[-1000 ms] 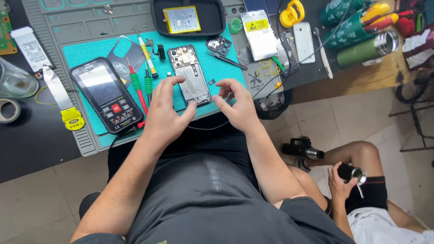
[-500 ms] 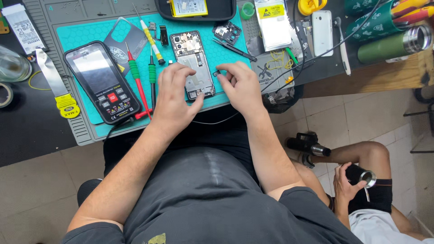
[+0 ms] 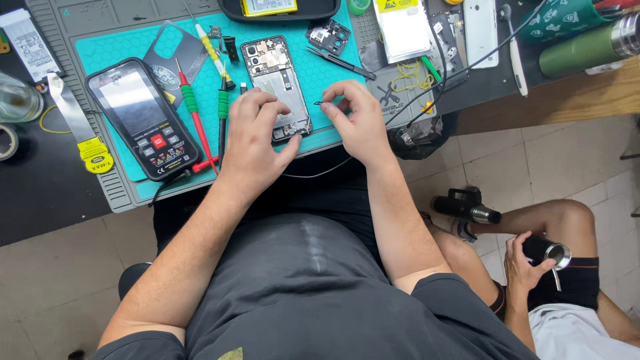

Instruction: The person works on a disassembled smartphone placed on a green cutting mat. They use tweezers to carefully remove small internal components from the phone's chassis and place them on the mat. The person also uses a screwdriver to manipulate parts within the device.

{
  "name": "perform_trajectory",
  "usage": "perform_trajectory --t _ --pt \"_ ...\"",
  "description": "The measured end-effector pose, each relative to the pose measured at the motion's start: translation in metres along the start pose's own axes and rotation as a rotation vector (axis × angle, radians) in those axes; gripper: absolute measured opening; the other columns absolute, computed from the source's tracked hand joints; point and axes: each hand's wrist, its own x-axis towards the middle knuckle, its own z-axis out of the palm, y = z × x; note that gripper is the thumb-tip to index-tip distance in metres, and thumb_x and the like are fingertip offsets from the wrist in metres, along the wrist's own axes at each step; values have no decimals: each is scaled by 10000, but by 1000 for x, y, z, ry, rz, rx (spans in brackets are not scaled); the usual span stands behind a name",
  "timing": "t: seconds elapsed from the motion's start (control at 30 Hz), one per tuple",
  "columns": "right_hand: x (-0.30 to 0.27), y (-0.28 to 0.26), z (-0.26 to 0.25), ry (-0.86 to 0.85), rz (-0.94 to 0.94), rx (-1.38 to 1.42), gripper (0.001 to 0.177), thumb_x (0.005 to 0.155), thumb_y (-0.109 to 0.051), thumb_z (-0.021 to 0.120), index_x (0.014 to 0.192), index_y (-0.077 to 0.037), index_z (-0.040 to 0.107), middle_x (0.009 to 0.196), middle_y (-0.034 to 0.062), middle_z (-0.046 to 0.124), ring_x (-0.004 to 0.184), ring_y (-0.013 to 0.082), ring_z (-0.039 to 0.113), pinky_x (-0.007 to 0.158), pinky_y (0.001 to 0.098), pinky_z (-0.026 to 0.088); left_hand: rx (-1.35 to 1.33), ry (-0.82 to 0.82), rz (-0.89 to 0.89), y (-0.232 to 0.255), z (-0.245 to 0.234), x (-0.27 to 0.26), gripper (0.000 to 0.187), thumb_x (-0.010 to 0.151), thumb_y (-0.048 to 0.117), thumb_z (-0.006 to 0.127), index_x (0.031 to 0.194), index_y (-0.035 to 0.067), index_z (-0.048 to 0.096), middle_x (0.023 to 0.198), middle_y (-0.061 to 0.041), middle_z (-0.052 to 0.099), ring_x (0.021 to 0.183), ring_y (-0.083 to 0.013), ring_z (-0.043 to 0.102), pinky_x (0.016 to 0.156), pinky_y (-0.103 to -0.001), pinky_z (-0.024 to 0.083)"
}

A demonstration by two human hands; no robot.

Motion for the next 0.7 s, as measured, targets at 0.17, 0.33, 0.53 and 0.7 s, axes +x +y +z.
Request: perform_trajectory --t 0.17,0.33,0.53,0.7 --pt "4 15 -7 -88 172 200 85 1117 -100 800 1192 -70 774 1052 95 775 839 134 755 591 254 629 66 -1 -42 4 0 1 501 891 203 1017 1274 130 702 1371 -96 593 1510 -441 560 1338 -630 381" --pt "20 -11 -9 -209 194 138 196 1049 -80 811 1244 -61 796 1061 151 822 901 217 777 730 366 665 193 -17 -57 8 6 1 431 915 333 965 1234 164 729 1367 -86 623 1536 -399 559 1381 -589 367" --pt "29 13 3 -200 248 207 143 1010 -171 862 1153 -168 860 990 25 844 839 107 719 651 228 592 213 -39 -82 3 11 3 350 911 374 918 1125 192 708 1369 -51 641 1548 -363 552 1400 -578 355" --pt "14 24 5 -46 165 343 118 1008 -50 888 1115 -99 889 931 41 818 765 77 657 639 235 574 198 -33 -60 4 10 -1 320 946 345 909 1145 180 721 1349 -48 643 1530 -372 563 1404 -580 349"
